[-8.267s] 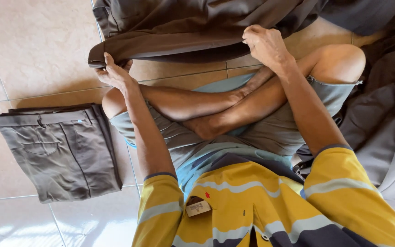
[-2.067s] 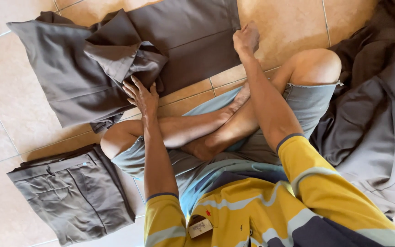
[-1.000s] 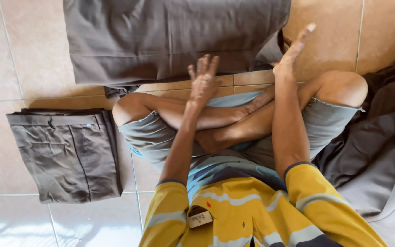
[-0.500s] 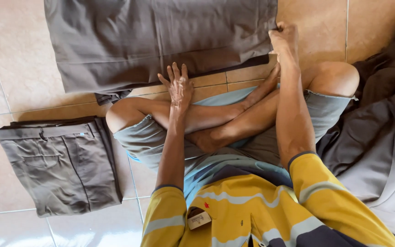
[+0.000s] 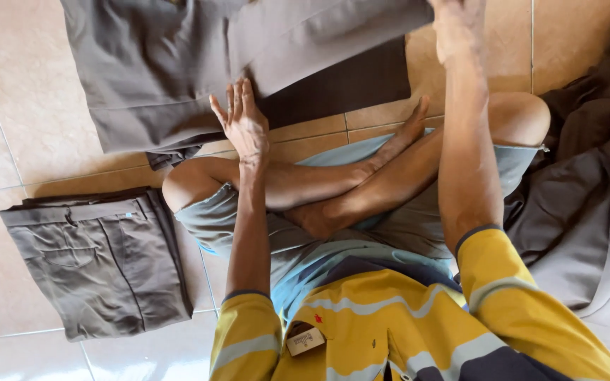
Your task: Folding brown pants into neat rectangles while sitting on the floor.
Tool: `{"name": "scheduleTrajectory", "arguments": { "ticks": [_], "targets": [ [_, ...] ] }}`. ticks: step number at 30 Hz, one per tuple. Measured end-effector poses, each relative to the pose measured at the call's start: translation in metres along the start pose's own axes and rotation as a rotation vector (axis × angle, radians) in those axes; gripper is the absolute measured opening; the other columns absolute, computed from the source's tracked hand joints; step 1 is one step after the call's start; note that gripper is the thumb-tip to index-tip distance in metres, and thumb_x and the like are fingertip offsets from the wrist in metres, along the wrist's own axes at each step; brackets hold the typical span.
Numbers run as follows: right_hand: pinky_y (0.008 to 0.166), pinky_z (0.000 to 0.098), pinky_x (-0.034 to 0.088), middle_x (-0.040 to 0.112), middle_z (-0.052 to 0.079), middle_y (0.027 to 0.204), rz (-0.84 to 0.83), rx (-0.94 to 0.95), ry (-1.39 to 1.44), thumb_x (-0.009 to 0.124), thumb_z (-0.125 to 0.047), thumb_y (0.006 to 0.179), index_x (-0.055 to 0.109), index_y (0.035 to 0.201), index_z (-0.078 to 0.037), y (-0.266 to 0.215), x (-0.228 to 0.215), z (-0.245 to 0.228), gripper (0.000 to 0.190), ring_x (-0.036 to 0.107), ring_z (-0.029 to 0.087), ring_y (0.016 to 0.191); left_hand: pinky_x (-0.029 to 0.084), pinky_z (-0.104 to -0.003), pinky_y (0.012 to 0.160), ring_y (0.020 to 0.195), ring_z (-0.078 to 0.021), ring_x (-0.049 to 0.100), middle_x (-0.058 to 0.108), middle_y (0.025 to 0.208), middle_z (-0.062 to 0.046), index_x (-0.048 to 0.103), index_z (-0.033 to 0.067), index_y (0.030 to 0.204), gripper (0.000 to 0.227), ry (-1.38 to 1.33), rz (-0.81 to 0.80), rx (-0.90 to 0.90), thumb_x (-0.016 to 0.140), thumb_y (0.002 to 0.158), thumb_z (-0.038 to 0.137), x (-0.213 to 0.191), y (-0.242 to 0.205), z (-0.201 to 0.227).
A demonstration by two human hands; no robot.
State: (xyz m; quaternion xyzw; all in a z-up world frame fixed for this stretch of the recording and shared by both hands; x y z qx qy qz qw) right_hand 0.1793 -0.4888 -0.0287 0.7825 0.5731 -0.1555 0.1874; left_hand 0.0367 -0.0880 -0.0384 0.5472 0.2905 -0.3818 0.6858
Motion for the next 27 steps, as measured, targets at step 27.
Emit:
{"name": "scheduleTrajectory", "arguments": {
  "ticks": [27],
  "targets": [
    [0.072, 0.0224, 0.060, 0.082, 0.002, 0.090, 0.001, 0.450, -0.008, 0.086, -0.021, 0.074, 0.081, 0.102, -0.004, -0.037, 0.019, 0.101, 0.033, 0.073, 0.011, 0.073, 0.031, -0.064, 0.115, 0.140, -0.0496, 0.043, 0.047, 0.152, -0.029, 0.058, 0.0053, 0.143, 0.073, -0.121, -0.640, -0.048, 0.084, 0.078, 0.025, 0.038, -0.052, -0.010]
  ]
}}
Point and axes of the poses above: each hand's wrist, its own y-axis towards the middle knuckle, its own x-axis out of the palm, z = x × y, the point moved 3 cm from there along y, towards the middle knuckle
